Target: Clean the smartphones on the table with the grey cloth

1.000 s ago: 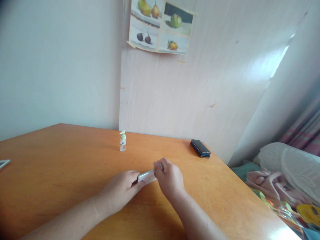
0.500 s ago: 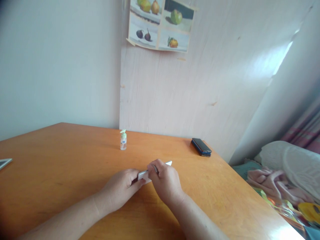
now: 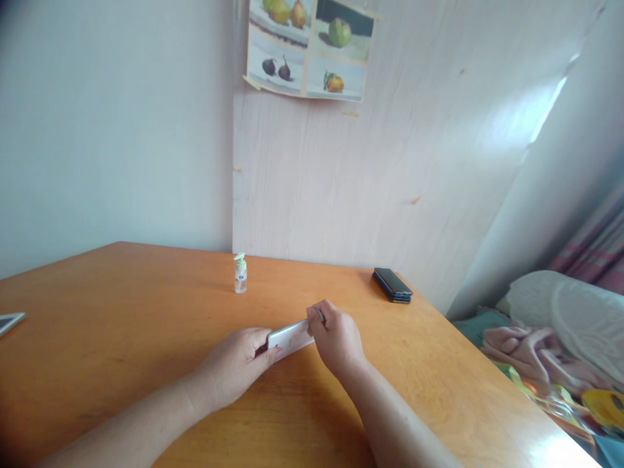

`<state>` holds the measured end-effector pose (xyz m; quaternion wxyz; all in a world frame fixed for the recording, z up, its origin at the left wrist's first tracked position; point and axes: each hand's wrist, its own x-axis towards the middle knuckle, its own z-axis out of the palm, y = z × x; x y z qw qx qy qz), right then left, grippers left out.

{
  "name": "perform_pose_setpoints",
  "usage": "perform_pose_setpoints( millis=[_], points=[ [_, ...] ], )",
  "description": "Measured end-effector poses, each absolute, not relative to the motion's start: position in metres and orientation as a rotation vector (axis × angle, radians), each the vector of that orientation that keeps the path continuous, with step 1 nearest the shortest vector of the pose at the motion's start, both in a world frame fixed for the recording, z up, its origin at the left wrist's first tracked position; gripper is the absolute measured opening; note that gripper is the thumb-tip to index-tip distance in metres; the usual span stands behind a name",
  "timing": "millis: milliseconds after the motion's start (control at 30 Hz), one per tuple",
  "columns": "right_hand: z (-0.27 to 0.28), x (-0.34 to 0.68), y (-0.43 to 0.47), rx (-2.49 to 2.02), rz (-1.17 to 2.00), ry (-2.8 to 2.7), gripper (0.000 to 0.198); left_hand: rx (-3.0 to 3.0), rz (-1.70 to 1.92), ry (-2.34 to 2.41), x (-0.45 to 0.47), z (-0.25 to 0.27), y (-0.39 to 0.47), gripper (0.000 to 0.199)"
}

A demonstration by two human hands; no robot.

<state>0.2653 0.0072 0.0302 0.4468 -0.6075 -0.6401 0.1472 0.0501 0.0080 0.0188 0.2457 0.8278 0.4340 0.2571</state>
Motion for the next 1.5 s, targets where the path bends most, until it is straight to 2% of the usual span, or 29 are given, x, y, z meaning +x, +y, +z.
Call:
perform_pose_setpoints(
  millis=[133,367,600,933,1200,1267,1300,1433,1500],
  points=[
    [0.026,0.278,0.019,-1.471,0.585,-1.267,0.031,2.187,0.751,1.132,0.047,0.014,0.014,0.033],
    [0.021,0.283,0.027,-1.381,0.913,-1.07,0.037,1.769,0.844,0.892,0.044,0.009,0.025,0.034],
    [0.02,0.281,0.025,-1.344,1.038,-1.015,0.036,1.304,0.889,0.861,0.044,0.022,0.02,0.045],
    [0.02,0.276,0.022,-1.203,1.268,-0.9,0.023,1.229,0.9,0.906,0.038,0.02,0.026,0.048],
    [0.022,0.281,0.023,-1.287,1.338,-0.762,0.019,1.493,0.921,0.892,0.042,0.019,0.018,0.092],
    [0.023,0.282,0.024,-1.306,1.343,-0.738,0.02,1.678,0.927,0.904,0.042,0.015,0.018,0.096],
    [0.022,0.282,0.024,-1.314,1.344,-0.733,0.02,1.788,0.945,0.927,0.042,0.013,0.018,0.091],
    [0.022,0.281,0.022,-1.333,1.318,-0.768,0.023,2.169,1.023,0.963,0.041,0.012,0.022,0.047],
    [0.022,0.279,0.021,-1.338,1.281,-0.816,0.026,2.248,1.02,1.002,0.04,0.014,0.023,0.039]
  ],
)
